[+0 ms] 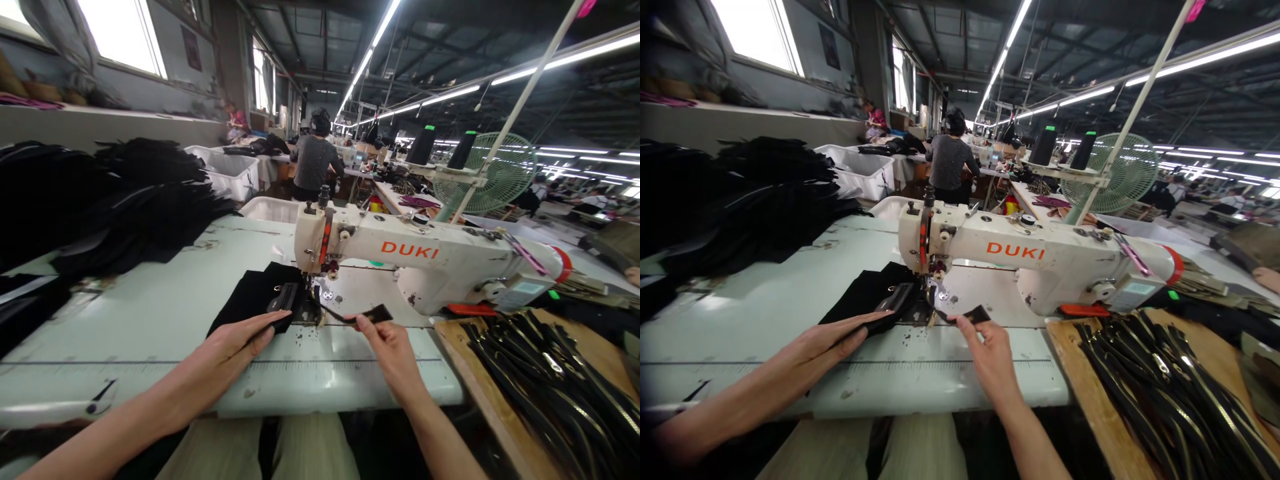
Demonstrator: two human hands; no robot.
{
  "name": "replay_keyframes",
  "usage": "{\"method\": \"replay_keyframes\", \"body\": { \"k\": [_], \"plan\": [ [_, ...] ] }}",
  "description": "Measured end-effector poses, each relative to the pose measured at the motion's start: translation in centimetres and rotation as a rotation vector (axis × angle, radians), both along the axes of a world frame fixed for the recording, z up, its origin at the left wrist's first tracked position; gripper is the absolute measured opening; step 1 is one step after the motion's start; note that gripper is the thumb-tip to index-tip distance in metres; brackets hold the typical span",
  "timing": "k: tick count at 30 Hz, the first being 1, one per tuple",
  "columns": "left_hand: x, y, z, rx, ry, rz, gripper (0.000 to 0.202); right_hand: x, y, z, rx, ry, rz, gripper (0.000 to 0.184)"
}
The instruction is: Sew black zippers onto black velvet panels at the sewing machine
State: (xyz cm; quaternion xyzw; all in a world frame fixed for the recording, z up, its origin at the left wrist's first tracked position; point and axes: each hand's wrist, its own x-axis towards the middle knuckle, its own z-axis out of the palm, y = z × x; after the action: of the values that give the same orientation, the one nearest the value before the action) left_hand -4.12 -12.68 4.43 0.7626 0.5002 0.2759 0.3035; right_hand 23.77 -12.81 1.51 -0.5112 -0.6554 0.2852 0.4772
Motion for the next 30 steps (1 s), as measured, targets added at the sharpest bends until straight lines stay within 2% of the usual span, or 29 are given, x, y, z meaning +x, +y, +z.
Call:
{"method": "replay_keyframes", "body": {
  "k": [3,5,7,10,12,15,18,22,30],
  "plan": [
    [0.2,-0.1,0.3,-0.001,0.023,0.003,0.046,0.8,0.8,2.1,-0.048,-0.004,0.048,0.045],
    [0.3,-0.1,0.2,0.01,0.049,-0.002,0.045,-0.3,0.2,2.2,-0.006,-0.064,0.094,0.038],
    [0.2,-0.3,-0.3,0.052,0.091,-0.02,0.044,-2.3,-1.2,1.0,0.166,-0.241,0.146,0.03],
    [-0.1,-0.9,-1.6,0.216,0.194,-0.087,0.041,-5.0,-3.4,-2.0,0.511,-0.576,0.16,0.028],
    [-0.1,-1.5,-2.7,0.378,0.265,-0.161,0.046,-5.6,-4.4,-3.7,0.592,-0.646,0.108,0.029],
    [0.3,-2.2,-4.4,0.597,0.373,-0.274,0.071,-5.4,-5.1,-4.6,0.602,-0.609,0.059,0.032],
    [1.0,-2.5,-5.4,0.739,0.466,-0.317,0.086,-5.3,-5.4,-4.3,0.623,-0.587,0.045,0.032],
    [1.6,-2.6,-5.6,0.829,0.508,-0.312,0.086,-6.1,-5.5,-4.2,0.685,-0.564,-0.018,0.03],
    [1.6,-2.5,-5.4,0.858,0.491,-0.298,0.087,-6.6,-5.7,-5.0,0.707,-0.53,-0.059,0.028]
  ]
}}
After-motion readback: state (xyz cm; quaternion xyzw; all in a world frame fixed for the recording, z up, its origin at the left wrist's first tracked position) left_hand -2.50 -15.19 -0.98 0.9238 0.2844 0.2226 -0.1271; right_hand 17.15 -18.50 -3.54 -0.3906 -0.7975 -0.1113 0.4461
